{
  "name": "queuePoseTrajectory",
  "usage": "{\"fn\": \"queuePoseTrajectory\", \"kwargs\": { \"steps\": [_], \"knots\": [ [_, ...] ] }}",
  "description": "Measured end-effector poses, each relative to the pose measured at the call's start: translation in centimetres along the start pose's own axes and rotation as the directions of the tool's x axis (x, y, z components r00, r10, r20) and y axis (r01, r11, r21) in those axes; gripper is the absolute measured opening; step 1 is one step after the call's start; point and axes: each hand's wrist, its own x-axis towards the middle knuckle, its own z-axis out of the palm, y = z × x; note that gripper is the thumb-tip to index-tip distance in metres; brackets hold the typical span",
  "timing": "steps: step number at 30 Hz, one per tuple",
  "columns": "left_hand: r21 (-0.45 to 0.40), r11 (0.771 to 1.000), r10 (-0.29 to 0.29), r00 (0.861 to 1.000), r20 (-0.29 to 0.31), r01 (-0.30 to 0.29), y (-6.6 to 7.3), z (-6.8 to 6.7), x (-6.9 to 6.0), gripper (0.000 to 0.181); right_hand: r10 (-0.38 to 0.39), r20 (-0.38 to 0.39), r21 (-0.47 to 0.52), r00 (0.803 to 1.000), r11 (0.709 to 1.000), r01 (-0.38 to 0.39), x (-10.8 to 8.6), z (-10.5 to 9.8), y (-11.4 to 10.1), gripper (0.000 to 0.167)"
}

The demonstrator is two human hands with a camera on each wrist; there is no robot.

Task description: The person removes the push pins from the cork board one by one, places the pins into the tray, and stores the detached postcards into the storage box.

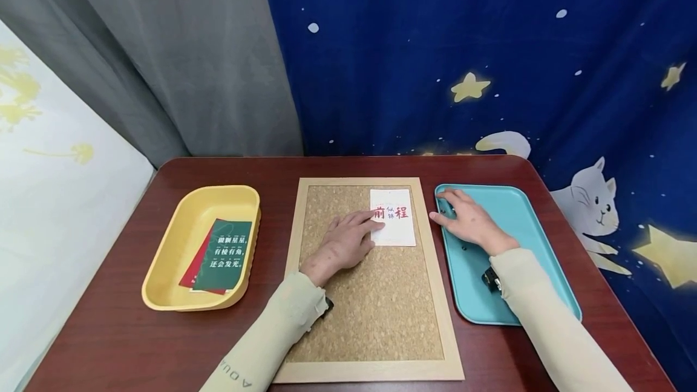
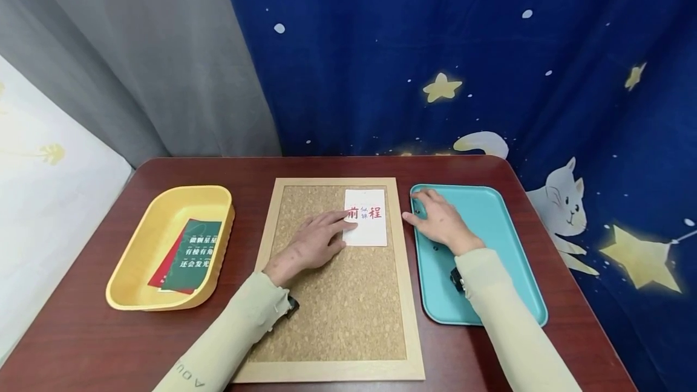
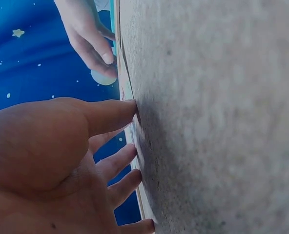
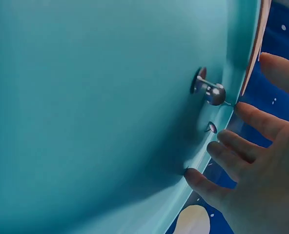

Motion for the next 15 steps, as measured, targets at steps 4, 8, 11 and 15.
{"fn": "queuePoseTrajectory", "kwargs": {
  "steps": [4, 8, 11, 15],
  "knots": [
    [-0.002, 1.000, 0.001, 1.000, -0.004, -0.001, 0.01, -0.02, -0.06, 0.044, -0.008, 0.012, -0.016, 1.000, 1.000, 0.008, -0.15, 0.38, -0.19, 0.071],
    [0.005, 1.000, -0.001, 1.000, -0.004, 0.001, 0.01, -0.04, -0.05, 0.044, -0.020, 0.006, -0.014, 1.000, 1.000, 0.021, -0.25, 0.63, -0.23, 0.073],
    [0.005, 1.000, -0.001, 1.000, -0.005, 0.001, 0.00, 0.02, 0.01, 0.044, -0.029, -0.004, -0.012, 1.000, 1.000, 0.029, -0.33, 0.84, -0.11, 0.075],
    [0.004, 1.000, 0.001, 1.000, 0.000, -0.001, 0.04, -0.02, -0.03, 0.044, -0.052, -0.008, -0.013, 0.999, 0.999, 0.051, -0.36, 1.11, -0.04, 0.078]
  ]
}}
